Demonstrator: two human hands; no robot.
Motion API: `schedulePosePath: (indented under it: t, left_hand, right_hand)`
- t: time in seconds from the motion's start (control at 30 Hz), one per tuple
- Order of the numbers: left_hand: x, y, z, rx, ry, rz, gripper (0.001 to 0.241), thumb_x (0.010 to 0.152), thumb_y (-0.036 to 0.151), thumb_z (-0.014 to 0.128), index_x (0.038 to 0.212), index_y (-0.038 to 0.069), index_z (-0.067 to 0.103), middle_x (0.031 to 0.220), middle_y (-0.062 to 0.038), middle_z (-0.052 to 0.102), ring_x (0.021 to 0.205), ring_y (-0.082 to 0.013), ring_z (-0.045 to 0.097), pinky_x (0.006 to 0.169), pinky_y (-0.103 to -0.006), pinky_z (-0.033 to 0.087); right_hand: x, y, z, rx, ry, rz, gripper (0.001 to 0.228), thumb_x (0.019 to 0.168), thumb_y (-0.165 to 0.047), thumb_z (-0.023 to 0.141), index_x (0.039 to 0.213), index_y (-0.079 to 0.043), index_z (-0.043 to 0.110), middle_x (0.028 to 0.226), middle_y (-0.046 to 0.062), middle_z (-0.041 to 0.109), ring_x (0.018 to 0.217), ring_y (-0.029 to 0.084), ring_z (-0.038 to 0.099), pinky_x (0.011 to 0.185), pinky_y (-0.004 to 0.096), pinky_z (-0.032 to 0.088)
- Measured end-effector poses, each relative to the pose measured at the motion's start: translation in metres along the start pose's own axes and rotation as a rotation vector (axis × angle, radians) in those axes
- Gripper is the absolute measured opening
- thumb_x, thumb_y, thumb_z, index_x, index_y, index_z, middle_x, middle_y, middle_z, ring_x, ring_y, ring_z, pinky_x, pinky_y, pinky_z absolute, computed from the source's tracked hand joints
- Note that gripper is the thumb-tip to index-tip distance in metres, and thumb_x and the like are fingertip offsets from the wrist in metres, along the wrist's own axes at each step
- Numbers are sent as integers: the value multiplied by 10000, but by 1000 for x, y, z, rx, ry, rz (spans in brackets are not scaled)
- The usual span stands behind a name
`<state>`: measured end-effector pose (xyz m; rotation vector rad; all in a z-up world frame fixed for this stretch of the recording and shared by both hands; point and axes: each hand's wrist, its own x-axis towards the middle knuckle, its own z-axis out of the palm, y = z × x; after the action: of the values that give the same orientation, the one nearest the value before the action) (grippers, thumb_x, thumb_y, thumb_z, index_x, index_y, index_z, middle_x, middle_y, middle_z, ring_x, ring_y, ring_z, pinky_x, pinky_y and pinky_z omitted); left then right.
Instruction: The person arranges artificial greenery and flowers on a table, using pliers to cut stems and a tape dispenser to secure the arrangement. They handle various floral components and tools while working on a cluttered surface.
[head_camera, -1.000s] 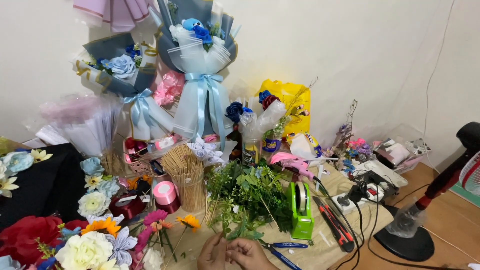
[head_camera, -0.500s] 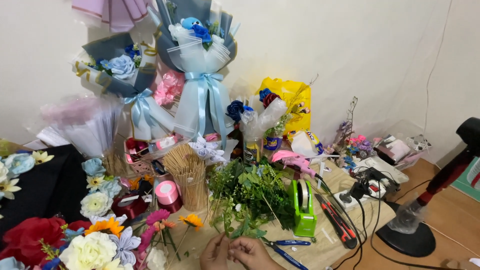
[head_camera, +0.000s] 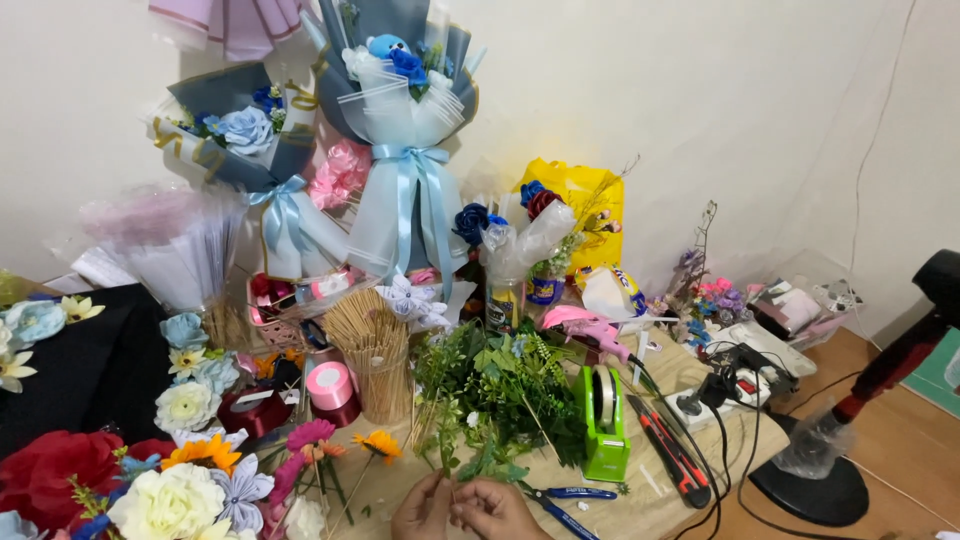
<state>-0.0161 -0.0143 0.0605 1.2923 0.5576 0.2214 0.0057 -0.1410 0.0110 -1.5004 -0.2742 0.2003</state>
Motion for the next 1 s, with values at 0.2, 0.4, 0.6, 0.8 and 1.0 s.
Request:
schedulePosePath:
  t: [0.2, 0.4, 0.6, 0.8, 1.0]
  left_hand:
    - [-10, 27, 7, 61, 44, -118, 246, 883, 120, 798, 1075, -29, 840, 961, -150, 841, 880, -198, 734, 856, -304, 556]
    - [48, -45, -7, 193, -172, 231, 186, 903, 212, 748, 885, 28, 771, 869, -58, 733, 830, -153, 670, 769, -276, 492]
    - [31, -56, -17, 2, -272, 598, 130, 915, 88, 708, 885, 21, 816, 874, -55, 740, 873, -162, 698, 774, -289, 536]
    - [38, -53, -12, 145, -253, 752, 167, 894, 213, 734, 876, 102, 857, 833, -14, 822, 809, -159, 754, 785, -314, 539]
    - [29, -38, -15, 191, -307, 675, 219, 927, 222, 691, 869, 79, 846, 815, -32, 794, 793, -170, 734, 737, -315, 546]
  right_hand:
    - [-1, -27, 5, -7, 113, 159, 105, 909, -85, 771, 1000, -52, 812, 815, 29, 764, 628, 44, 608, 600, 175, 447]
    - [13, 15, -11, -154, 57, -131, 47, 933, -128, 768, 927, -82, 770, 751, 2, 710, 623, 68, 607, 590, 222, 474]
    - [-8, 9, 2, -185, 108, -235, 51, 858, -73, 793, 894, -63, 828, 749, 25, 712, 658, 115, 629, 633, 254, 523]
    - [0, 22, -2, -145, 165, -297, 42, 827, -14, 803, 849, -49, 794, 748, 34, 733, 639, 98, 626, 613, 244, 531]
    - [2, 30, -5, 27, 103, -207, 107, 870, -15, 763, 969, 25, 774, 718, 95, 731, 642, 143, 652, 627, 312, 585]
